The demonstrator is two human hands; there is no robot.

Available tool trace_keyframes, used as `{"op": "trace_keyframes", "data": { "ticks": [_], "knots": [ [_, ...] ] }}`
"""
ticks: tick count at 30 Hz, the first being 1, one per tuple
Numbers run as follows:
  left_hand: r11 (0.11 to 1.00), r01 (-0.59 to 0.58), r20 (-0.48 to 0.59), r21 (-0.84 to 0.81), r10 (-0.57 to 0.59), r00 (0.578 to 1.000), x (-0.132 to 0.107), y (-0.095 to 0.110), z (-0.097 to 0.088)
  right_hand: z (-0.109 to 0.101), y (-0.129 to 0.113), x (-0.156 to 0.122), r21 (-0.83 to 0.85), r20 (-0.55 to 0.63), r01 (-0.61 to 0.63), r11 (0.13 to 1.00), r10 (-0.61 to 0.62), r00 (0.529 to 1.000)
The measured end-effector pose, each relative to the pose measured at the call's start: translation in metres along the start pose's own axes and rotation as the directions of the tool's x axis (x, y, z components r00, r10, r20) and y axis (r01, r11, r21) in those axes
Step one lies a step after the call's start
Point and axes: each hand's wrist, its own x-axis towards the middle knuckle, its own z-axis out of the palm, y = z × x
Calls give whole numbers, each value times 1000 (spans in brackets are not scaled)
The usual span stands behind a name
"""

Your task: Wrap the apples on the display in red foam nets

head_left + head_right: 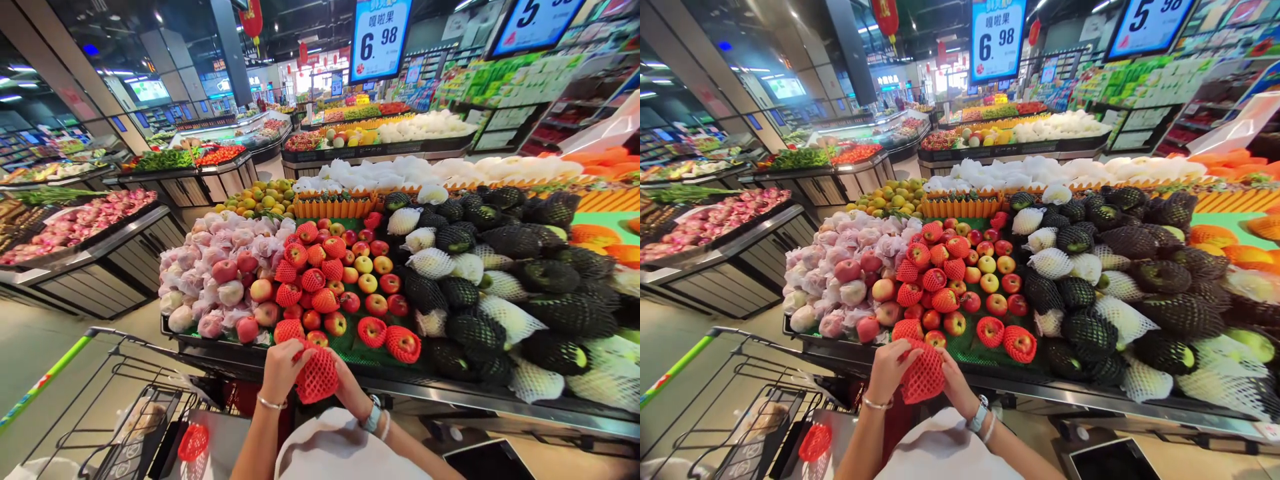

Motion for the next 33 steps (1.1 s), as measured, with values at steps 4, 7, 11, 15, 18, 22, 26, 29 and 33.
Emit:
{"op": "trace_keyframes", "data": {
  "ticks": [4, 7, 11, 15, 18, 22, 26, 29, 33],
  "knots": [
    [999, 28, -386, 20, -18, 922, -13, 2, 16, -2, 1, -1, 11, -74, -62, 998, 63, 995],
    [984, 103, -351, -146, -149, 925, -21, 6, 16, 1, -2, -1, 28, -83, -95, 995, 97, 992],
    [960, 150, -96, -239, -177, 980, -28, 8, 13, 5, -5, 2, 63, -96, -105, 992, 111, 989],
    [944, 218, -95, -247, -247, 964, -36, 4, 15, 7, -9, 5, 108, -50, -122, 987, 128, 991],
    [924, 253, -43, -287, -277, 960, -41, 3, 15, 7, -12, 4, 178, -39, -191, 965, 201, 979],
    [898, 291, 135, -330, -260, 956, -40, 4, 8, 5, -15, 3, 125, 83, -225, 966, 216, 973],
    [886, 344, 285, -311, -259, 923, -38, 3, -5, -1, -12, 4, 55, 92, -220, 974, 215, 972],
    [914, 352, 362, -202, -264, 894, -40, 1, -12, -7, -6, 6, 18, -20, -214, 977, 214, 977],
    [937, 349, 346, -4, -326, 880, -43, 3, -8, -8, -2, 8, 0, -63, -185, 983, 185, 981]
  ]
}}
